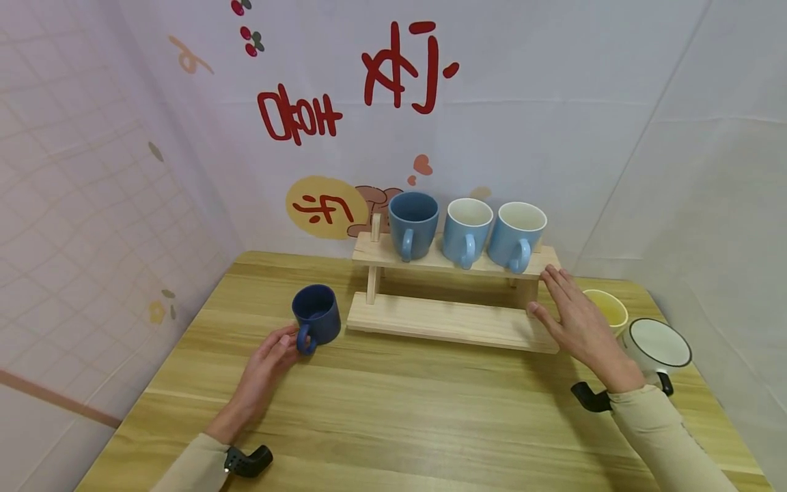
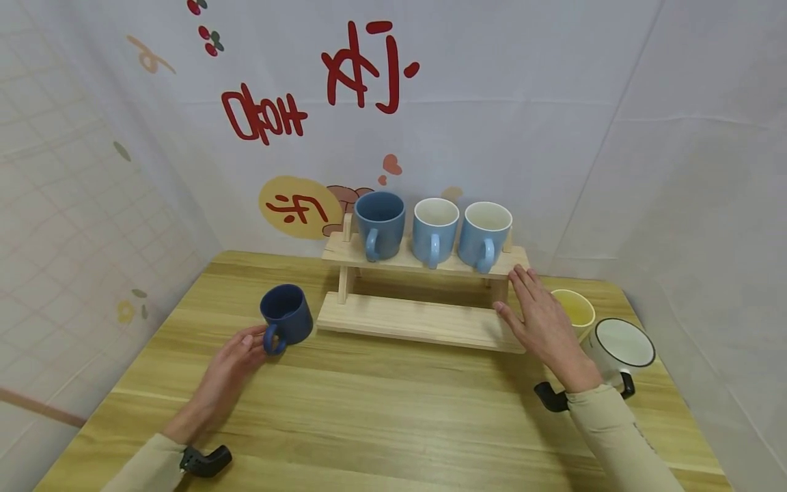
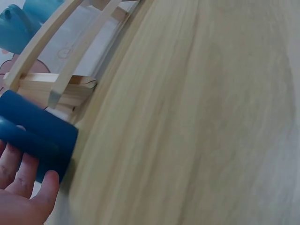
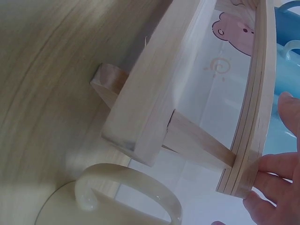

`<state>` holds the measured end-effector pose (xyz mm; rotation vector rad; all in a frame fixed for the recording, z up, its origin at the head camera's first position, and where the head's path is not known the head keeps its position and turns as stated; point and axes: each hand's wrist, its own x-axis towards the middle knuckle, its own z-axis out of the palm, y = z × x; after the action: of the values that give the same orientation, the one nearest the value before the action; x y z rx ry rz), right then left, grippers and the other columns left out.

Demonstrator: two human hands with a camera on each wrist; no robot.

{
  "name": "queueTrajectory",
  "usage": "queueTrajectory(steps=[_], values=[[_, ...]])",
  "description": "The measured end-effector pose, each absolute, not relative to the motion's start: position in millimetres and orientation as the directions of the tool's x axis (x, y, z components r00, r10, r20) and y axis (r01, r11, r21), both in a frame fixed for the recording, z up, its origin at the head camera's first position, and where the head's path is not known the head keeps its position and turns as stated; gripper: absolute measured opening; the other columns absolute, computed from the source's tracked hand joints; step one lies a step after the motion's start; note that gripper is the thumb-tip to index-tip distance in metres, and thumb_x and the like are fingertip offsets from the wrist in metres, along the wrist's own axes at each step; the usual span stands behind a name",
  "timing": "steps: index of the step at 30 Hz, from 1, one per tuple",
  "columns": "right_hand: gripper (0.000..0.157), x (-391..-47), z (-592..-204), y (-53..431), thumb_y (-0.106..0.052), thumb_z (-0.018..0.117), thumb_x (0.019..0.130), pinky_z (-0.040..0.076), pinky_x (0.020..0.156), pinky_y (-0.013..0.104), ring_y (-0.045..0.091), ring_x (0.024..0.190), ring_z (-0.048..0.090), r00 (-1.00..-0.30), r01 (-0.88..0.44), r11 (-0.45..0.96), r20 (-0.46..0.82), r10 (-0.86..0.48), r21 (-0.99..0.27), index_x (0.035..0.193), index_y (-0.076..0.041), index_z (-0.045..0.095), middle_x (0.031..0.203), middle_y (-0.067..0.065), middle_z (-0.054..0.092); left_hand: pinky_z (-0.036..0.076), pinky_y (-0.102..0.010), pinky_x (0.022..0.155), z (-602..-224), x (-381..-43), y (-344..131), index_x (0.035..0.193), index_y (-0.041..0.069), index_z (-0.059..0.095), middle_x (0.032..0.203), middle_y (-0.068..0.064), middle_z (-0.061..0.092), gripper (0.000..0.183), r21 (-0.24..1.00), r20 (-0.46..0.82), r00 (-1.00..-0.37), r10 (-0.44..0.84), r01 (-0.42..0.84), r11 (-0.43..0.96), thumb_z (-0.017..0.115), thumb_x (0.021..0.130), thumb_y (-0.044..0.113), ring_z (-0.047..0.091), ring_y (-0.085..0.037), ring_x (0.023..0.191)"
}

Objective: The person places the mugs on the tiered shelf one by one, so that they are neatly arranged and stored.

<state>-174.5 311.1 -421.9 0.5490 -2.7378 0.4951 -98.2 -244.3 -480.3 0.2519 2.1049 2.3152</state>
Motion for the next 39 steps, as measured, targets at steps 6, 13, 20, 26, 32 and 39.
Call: queueTrajectory(steps=[6,13,20,26,32,39], values=[[0.073,-176,-424,311,-0.034,0.065,0.104,0.024,0.120,0.061,0.045,0.153,0.024,-0.878,-0.424,0.860,0.362,-0.313,-0.284,0.156,0.008,0.036,0.164,0.027,0.030,0.049,-0.030,0.107,-485,-102,-238,0.138,-0.023,0.041,0.125,-0.017,0.067,0.052,0.987,0.123,-0.980,0.156,0.104,-0.125,0.037,0.115,0.023,0.064,-0.017,0.122],[0.073,-177,-425,312,-0.034,0.064,0.104,0.022,0.120,0.063,0.046,0.152,0.024,-0.875,-0.428,0.857,0.368,-0.314,-0.287,0.156,0.008,0.036,0.164,0.028,0.030,0.048,-0.020,0.103,-488,-107,-230,0.124,-0.019,0.057,0.123,-0.022,0.068,0.048,0.997,0.046,-0.996,0.077,0.050,0.054,0.043,0.114,0.026,0.066,-0.010,0.116],[0.073,-176,-425,312,-0.033,0.065,0.104,0.019,0.120,0.065,0.045,0.154,0.022,-0.879,-0.421,0.856,0.365,-0.306,-0.298,0.157,0.008,0.035,0.164,0.027,0.029,0.046,-0.016,0.098,-488,-111,-223,0.117,-0.015,0.063,0.111,-0.026,0.068,0.039,0.990,0.054,-0.997,0.056,0.061,0.127,0.046,0.113,0.021,0.066,-0.013,0.107],[0.073,-177,-425,311,-0.033,0.063,0.105,0.019,0.120,0.066,0.045,0.154,0.021,-0.881,-0.420,0.857,0.359,-0.307,-0.299,0.157,0.008,0.034,0.165,0.027,0.029,0.048,-0.018,0.096,-491,-108,-223,0.123,-0.016,0.058,0.100,-0.023,0.068,0.041,0.994,0.045,-0.998,0.036,0.048,0.100,0.047,0.113,0.023,0.065,-0.012,0.099],[0.072,-177,-425,312,-0.034,0.063,0.105,0.020,0.119,0.067,0.046,0.154,0.021,-0.882,-0.420,0.856,0.357,-0.307,-0.301,0.156,0.008,0.035,0.164,0.028,0.029,0.048,-0.019,0.096,-494,-105,-222,0.122,-0.012,0.059,0.105,-0.032,0.064,0.042,0.992,0.048,-0.999,0.012,0.049,0.115,0.047,0.112,0.027,0.064,-0.014,0.100],[0.073,-177,-425,313,-0.034,0.063,0.105,0.021,0.117,0.069,0.046,0.153,0.022,-0.883,-0.419,0.859,0.355,-0.308,-0.296,0.157,0.008,0.035,0.165,0.026,0.028,0.048,-0.019,0.096,-492,-96,-219,0.121,-0.013,0.059,0.103,-0.032,0.064,0.039,0.990,0.088,-0.996,0.011,0.088,0.108,0.048,0.112,0.023,0.065,-0.016,0.100]])
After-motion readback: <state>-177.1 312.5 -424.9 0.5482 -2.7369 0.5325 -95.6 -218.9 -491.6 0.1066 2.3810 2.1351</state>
